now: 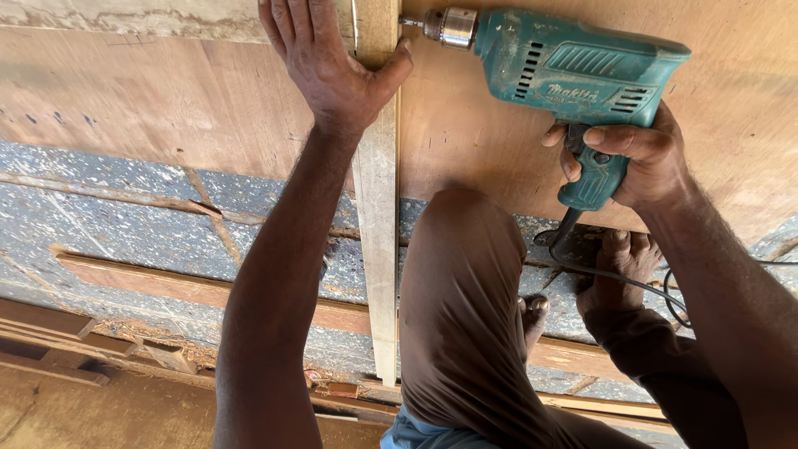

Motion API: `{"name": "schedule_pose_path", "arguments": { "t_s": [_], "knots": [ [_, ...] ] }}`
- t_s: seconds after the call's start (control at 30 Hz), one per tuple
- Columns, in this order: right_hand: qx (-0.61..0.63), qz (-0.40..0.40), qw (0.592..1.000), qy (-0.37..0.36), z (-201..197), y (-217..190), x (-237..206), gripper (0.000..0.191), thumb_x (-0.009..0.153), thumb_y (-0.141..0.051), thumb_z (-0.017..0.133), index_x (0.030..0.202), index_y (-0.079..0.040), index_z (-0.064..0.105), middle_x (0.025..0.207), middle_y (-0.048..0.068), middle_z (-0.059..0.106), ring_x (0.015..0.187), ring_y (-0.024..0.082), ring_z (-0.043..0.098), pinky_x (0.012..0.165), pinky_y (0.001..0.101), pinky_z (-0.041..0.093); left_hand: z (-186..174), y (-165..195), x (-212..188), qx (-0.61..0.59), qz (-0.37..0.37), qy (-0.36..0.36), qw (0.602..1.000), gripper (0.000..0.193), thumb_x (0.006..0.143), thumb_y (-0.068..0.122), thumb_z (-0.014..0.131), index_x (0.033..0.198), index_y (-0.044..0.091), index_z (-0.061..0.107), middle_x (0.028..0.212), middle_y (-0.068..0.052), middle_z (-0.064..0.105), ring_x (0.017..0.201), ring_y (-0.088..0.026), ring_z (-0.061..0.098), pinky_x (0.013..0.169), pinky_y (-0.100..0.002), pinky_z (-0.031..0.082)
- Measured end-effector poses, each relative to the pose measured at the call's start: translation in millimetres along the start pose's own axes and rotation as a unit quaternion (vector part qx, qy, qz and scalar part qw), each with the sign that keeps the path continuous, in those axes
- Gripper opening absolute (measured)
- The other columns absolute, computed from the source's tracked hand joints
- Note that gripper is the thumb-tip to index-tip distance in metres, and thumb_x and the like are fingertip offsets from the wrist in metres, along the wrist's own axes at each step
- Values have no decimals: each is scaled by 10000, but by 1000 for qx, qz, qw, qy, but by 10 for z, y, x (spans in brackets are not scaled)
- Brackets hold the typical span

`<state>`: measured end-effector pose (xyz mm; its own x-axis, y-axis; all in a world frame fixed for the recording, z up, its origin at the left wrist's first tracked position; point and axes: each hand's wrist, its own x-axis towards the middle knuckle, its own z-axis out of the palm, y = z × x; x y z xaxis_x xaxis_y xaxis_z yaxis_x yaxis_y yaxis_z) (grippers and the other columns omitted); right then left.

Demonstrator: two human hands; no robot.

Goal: The person assembles a wooden frame by applying adhesive to wood joints, positioning wood pieces together, and securing them using a drill, nails, and a hammer.

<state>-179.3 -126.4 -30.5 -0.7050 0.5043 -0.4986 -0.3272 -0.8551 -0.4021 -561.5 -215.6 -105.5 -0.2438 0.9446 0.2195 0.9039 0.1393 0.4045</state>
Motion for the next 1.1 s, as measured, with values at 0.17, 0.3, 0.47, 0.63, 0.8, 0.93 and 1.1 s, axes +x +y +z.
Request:
{"name": "schedule_pose_path", "arguments": {
  "t_s": [0.17,0.3,0.47,0.63,0.8,0.93,1.1],
  "knots": [
    [15,10,999,-31,-16,2,29,358,987,-2,719,1322,69,612,1033,240,710,793,253,742,640,360,640,22,-16,-29,5,6,10,1000,1179,739,499,921,1643,123,265,1675,-163,282,1551,-363,238,1324,-581,154],
    [9,17,1000,-20,-12,2,30,341,975,-12,722,1292,68,624,976,221,714,717,238,729,624,349,633,13,2,-32,18,7,3,1000,1186,744,496,910,1650,130,238,1675,-160,272,1551,-372,223,1326,-578,146],
    [-13,26,999,21,36,-30,-1,408,925,-13,709,1313,53,600,1008,232,719,718,246,733,677,394,633,12,19,-20,21,-1,-1,1000,1172,736,512,908,1631,111,266,1651,-172,305,1531,-383,261,1316,-594,160],
    [-16,19,1000,9,121,-56,-1,392,958,-5,721,1322,62,594,987,213,701,752,240,717,635,369,616,13,1,-30,19,7,4,1000,1164,754,511,902,1634,108,255,1655,-158,298,1534,-376,254,1306,-580,156],
    [-26,19,999,32,149,-67,31,415,881,-17,736,1270,24,598,1011,178,716,800,228,732,612,351,626,3,8,-32,13,0,3,1000,1173,737,523,916,1621,88,279,1649,-181,310,1524,-392,274,1310,-602,165],
    [2,15,1000,-25,97,-54,24,358,972,-14,717,1306,64,612,959,196,719,710,229,718,634,335,631,14,24,-21,23,4,4,1000,1157,751,516,915,1623,96,280,1653,-162,303,1530,-383,256,1319,-580,164],
    [-9,13,1000,1,25,-14,-13,404,927,-22,709,1311,52,607,992,208,730,713,231,730,631,345,635,17,25,-24,22,-4,-2,1000,1144,743,515,906,1612,81,301,1645,-181,324,1525,-391,282,1312,-601,172]
  ]
}}
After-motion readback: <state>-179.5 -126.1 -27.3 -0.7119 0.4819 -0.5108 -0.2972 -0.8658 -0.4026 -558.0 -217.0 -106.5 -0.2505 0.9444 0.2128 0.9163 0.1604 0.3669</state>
